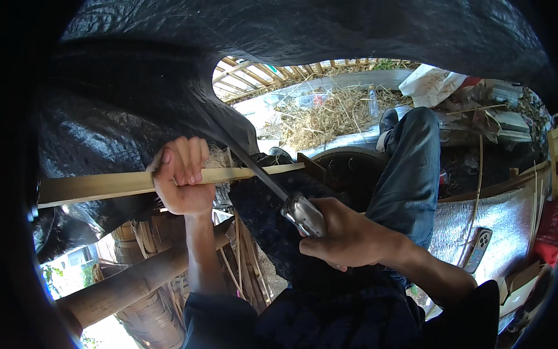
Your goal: The person carves a wooden strip using a small knife, then uses a larger knife to shave along the length of the strip.
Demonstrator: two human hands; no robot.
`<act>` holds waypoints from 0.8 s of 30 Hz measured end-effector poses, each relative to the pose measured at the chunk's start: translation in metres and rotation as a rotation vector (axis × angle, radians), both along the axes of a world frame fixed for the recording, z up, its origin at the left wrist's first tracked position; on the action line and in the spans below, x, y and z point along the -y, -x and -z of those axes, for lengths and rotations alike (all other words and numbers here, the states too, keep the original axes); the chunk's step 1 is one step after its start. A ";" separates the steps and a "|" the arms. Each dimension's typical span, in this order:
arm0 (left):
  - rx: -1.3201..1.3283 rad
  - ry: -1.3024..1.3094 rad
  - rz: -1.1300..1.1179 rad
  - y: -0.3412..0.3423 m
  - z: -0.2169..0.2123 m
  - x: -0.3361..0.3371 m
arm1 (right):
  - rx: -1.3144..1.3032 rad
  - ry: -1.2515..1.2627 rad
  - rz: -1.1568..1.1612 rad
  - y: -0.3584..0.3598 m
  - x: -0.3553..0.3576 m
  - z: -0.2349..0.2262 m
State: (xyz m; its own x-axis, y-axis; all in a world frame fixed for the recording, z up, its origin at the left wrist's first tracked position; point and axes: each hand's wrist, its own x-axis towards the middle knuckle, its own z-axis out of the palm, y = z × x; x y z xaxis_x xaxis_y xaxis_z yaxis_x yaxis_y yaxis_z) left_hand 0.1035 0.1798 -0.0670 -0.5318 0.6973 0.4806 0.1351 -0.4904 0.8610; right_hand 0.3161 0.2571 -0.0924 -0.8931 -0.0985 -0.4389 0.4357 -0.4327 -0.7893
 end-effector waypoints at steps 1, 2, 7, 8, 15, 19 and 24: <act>0.013 0.010 0.021 0.000 0.000 -0.001 | -0.039 0.030 0.042 0.000 -0.003 -0.005; 0.000 0.025 0.037 0.000 0.000 0.001 | -0.078 0.061 0.084 0.001 -0.005 -0.007; -0.054 0.083 0.012 -0.005 0.000 0.000 | 0.137 0.276 0.146 -0.006 0.027 0.024; -0.114 0.146 -0.019 -0.007 0.001 -0.001 | 0.132 0.193 0.132 -0.006 0.027 0.026; -0.082 0.088 -0.032 -0.001 -0.003 -0.001 | -0.035 0.126 0.232 -0.008 -0.006 -0.017; -0.005 0.039 0.027 -0.002 0.001 -0.007 | 0.025 0.307 0.209 -0.010 0.022 0.002; -0.119 0.113 -0.001 -0.006 -0.005 -0.009 | 0.022 0.081 0.049 -0.006 0.011 0.005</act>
State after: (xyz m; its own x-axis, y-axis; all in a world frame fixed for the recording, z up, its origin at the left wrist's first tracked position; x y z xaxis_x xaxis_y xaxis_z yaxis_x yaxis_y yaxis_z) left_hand 0.1098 0.1885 -0.0621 -0.4766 0.7500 0.4586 0.2397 -0.3910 0.8886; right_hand 0.3225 0.2459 -0.0973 -0.8879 -0.0909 -0.4510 0.4292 -0.5164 -0.7410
